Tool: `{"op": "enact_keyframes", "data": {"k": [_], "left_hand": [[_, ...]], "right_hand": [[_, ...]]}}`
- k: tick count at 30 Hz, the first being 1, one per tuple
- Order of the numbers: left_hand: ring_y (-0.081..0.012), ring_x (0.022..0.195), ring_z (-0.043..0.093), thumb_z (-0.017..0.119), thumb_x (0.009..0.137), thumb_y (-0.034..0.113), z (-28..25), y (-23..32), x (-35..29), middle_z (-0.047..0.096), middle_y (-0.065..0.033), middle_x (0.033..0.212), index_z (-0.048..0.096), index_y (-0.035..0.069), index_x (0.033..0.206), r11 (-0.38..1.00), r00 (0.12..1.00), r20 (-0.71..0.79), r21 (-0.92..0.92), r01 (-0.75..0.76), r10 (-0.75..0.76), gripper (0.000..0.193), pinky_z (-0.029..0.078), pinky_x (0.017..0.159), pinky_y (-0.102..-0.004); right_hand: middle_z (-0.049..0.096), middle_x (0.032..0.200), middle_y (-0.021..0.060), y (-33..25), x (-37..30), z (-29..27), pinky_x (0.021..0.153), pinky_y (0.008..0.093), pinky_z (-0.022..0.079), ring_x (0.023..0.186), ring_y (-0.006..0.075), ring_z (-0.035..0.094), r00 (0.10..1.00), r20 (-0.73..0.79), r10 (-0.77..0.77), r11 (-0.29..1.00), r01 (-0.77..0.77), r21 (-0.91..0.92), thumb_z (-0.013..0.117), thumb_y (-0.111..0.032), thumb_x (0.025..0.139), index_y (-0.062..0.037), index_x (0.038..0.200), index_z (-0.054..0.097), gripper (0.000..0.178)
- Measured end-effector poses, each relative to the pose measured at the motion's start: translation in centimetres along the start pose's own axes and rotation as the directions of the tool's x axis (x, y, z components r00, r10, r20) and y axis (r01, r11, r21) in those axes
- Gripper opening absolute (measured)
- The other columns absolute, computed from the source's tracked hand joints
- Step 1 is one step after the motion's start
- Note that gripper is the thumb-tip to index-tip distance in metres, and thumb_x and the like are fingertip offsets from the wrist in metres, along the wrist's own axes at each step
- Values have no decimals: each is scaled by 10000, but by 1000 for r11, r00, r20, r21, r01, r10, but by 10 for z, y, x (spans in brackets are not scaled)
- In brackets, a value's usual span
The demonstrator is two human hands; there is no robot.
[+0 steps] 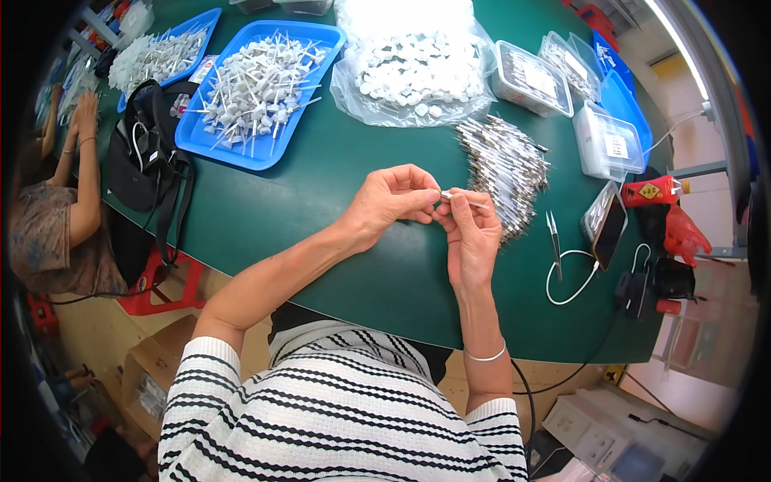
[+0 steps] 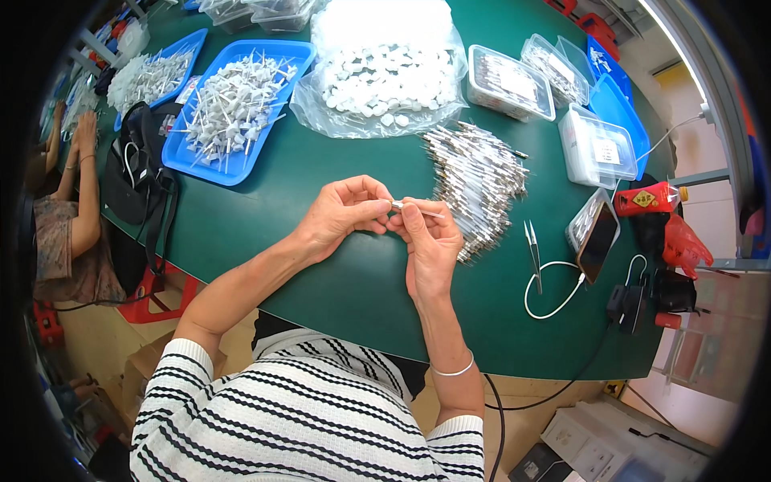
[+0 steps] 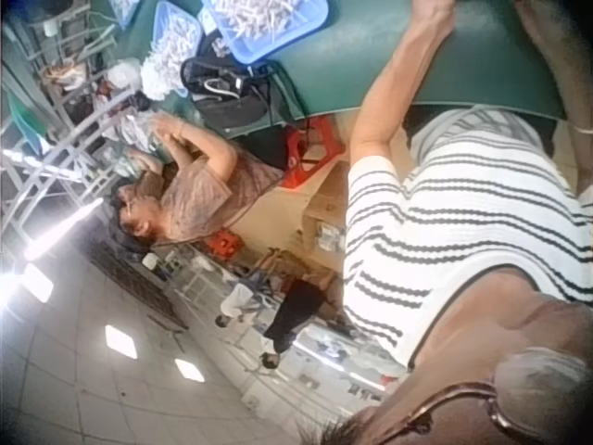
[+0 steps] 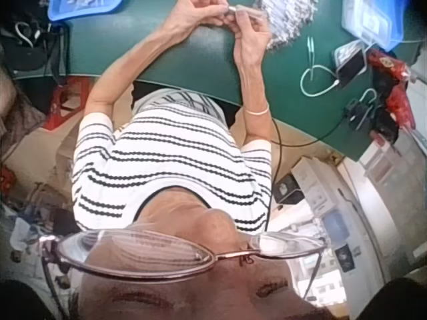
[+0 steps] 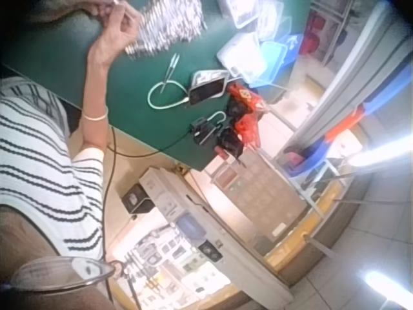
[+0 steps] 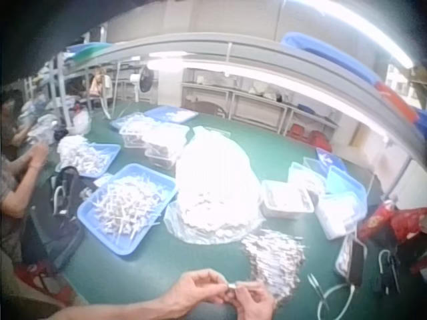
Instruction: The person repeatedly picks small white plastic caps and metal rods from trays and bags on a green workbench, then presses the cap onto the rod to assemble them. The assembled units are placed into a blue tray. The process is repetitive and continues throughout the clip.
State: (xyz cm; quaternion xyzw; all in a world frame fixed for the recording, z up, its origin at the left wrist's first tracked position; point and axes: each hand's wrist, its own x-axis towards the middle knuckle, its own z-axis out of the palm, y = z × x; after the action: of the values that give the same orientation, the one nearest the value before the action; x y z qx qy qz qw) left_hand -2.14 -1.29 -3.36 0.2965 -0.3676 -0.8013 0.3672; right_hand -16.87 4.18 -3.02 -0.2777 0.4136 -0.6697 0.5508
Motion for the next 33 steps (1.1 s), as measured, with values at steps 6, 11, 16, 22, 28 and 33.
{"op": "enact_keyframes", "data": {"k": [6,11,16,22,28,33], "left_hand": [[-91,758,611,664,852,133,-1,1,0,623,-37,878,610,29,936,1000,1000,10,-8,-2,2,144,534,692,-225],[-92,758,611,665,851,141,2,3,-1,620,-38,874,608,17,932,1000,1000,-5,-29,1,-1,158,536,698,-228],[-97,764,621,658,855,140,4,2,-2,624,-47,866,607,-4,934,999,999,-31,-47,-21,20,173,543,712,-236],[-107,789,628,651,860,133,5,4,-4,633,-39,892,614,27,924,994,1000,-4,-110,16,-16,129,539,713,-235],[-113,789,632,647,862,127,2,1,-4,636,-48,897,617,22,935,996,1000,-5,-85,-19,19,131,541,722,-239],[-115,779,635,653,858,125,1,1,-3,640,-56,895,620,10,934,998,999,-12,-20,-52,52,141,544,708,-238]], "right_hand": [[661,846,86,1,0,-1,688,260,539,735,132,638,1000,26,2,999,-3,35,632,-77,874,-8,952,618,105],[662,875,93,3,-1,1,696,263,539,740,135,636,1000,23,20,996,-22,91,629,-86,878,-14,951,613,104],[662,892,93,6,-2,3,717,265,528,761,140,633,999,22,25,990,-28,141,626,-91,881,-18,950,610,102],[662,899,93,8,-4,5,742,273,520,783,147,632,1000,29,0,988,-5,158,612,-93,890,-15,947,607,97],[662,904,93,7,-3,6,754,279,519,793,150,632,999,39,0,988,-6,153,607,-88,892,-15,957,610,97],[664,907,87,6,-3,5,758,272,518,797,140,632,999,50,11,988,-19,153,609,-87,891,-18,968,616,103]]}}
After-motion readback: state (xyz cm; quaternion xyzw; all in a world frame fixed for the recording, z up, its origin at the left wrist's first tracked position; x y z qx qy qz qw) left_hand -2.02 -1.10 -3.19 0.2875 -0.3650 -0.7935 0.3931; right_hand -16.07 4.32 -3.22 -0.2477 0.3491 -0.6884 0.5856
